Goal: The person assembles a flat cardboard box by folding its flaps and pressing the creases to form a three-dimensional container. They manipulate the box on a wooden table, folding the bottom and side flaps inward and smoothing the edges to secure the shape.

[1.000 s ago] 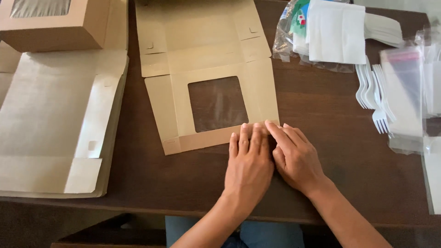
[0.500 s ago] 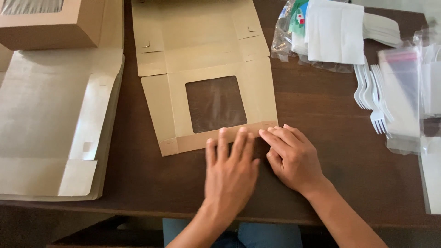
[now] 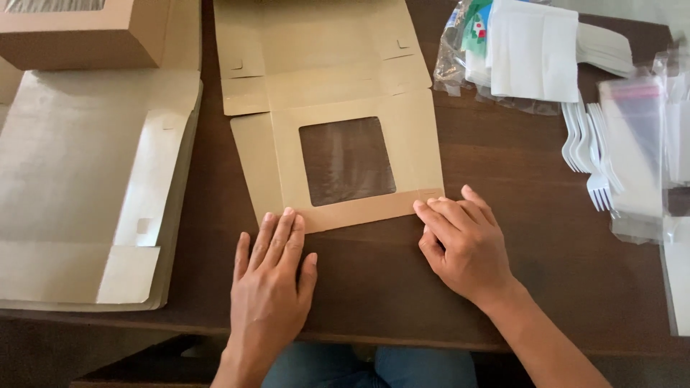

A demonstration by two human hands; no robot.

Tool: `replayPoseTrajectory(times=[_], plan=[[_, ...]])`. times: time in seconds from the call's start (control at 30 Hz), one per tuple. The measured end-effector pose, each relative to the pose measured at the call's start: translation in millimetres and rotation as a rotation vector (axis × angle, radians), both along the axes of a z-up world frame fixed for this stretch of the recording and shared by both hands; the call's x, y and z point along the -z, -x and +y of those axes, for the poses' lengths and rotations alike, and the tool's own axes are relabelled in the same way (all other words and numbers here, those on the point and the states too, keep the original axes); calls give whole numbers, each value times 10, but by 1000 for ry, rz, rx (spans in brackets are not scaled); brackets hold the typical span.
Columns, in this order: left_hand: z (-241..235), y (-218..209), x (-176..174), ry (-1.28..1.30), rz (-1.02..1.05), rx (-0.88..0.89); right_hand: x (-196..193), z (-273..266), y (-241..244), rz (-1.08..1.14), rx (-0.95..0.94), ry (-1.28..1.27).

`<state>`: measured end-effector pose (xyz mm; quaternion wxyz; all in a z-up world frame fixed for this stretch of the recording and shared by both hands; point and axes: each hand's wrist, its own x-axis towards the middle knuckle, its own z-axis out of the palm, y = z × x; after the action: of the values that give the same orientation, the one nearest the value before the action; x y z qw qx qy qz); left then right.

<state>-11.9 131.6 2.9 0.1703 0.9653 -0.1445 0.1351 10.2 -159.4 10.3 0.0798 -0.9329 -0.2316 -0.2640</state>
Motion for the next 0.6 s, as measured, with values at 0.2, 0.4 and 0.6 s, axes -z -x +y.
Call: replayPoseTrajectory(times=[0.2,0.4,0.6], plan=[[-9,-9,47,6,-46,4,-38,275,18,138,16,70],[-9,-13,39,27,-45,5,-58,763,-22,176,-138,74],[36,-23,72,61,-18,36,-87,1224,-78,227,-262,50]])
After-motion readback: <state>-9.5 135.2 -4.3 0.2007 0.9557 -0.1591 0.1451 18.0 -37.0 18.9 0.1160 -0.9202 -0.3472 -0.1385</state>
